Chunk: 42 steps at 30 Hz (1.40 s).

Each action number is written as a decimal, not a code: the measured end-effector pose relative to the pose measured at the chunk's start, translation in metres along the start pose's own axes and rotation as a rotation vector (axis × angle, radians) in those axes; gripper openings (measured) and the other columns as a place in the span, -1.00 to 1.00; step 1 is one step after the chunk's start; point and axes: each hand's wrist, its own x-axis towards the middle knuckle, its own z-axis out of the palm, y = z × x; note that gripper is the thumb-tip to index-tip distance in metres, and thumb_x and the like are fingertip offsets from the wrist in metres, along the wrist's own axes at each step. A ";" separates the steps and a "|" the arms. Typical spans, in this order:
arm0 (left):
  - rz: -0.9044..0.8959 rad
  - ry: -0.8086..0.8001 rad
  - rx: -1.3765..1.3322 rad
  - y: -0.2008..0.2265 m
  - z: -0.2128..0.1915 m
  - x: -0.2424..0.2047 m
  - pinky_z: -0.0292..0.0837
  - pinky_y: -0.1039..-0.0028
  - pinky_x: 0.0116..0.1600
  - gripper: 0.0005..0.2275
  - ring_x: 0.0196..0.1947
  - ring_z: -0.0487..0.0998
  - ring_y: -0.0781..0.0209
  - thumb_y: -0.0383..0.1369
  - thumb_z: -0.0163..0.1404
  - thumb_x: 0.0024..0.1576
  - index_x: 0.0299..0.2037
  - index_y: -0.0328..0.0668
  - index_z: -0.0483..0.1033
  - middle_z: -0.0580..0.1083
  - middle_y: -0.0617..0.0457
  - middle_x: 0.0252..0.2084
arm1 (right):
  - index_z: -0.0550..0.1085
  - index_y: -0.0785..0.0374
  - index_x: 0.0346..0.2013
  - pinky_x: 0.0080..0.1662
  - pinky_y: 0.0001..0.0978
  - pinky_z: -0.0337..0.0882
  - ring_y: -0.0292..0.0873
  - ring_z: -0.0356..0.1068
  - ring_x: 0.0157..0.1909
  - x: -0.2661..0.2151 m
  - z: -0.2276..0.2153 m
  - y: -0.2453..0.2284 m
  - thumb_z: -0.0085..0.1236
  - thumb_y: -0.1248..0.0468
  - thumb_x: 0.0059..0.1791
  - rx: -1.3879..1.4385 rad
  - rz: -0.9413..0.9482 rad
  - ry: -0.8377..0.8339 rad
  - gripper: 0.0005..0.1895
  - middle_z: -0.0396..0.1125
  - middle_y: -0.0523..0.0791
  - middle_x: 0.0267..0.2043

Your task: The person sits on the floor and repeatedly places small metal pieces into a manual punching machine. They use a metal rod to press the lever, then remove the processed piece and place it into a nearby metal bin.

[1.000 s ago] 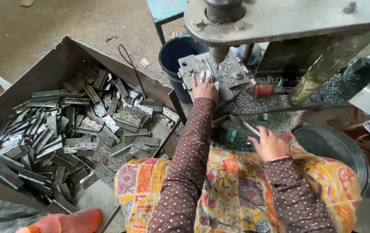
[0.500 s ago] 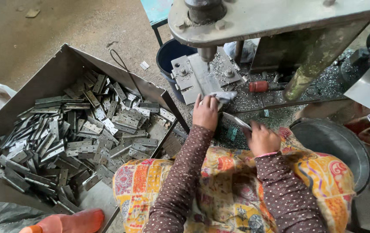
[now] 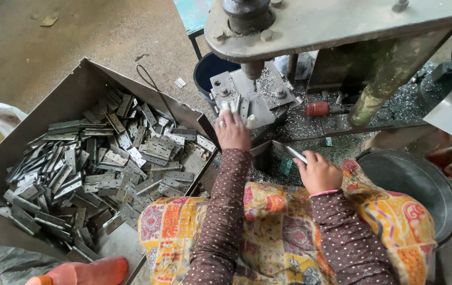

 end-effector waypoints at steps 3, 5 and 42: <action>-0.132 0.042 -0.194 -0.002 -0.004 -0.010 -0.13 -0.04 0.41 -0.64 0.35 0.15 -0.05 -0.17 -0.13 0.23 0.10 -0.23 0.44 0.24 -0.11 0.32 | 0.49 0.00 -0.23 -0.49 -0.27 0.37 -0.12 0.42 -0.52 0.002 -0.002 -0.001 0.13 -0.09 -0.02 0.004 -0.007 0.012 -0.72 0.44 -0.21 -0.41; -0.017 0.080 -0.213 0.008 -0.005 -0.013 -0.21 -0.01 0.45 -0.62 0.41 0.12 -0.02 -0.13 -0.11 0.22 0.07 -0.24 0.47 0.20 -0.12 0.38 | 0.49 0.01 -0.20 -0.51 -0.30 0.37 -0.15 0.41 -0.56 0.007 -0.005 -0.002 0.11 -0.10 0.01 -0.019 0.021 -0.100 -0.71 0.44 -0.22 -0.42; 0.043 -0.014 -0.282 0.021 -0.007 0.036 -0.35 0.00 0.47 -0.77 0.43 0.07 -0.01 -0.29 -0.14 0.19 -0.21 -0.11 0.62 0.20 -0.08 0.38 | -0.06 0.17 0.37 -0.01 -0.17 0.49 0.00 0.43 0.00 0.002 0.056 0.011 0.28 0.07 -0.04 -0.111 0.361 -1.281 -0.12 0.29 0.11 0.02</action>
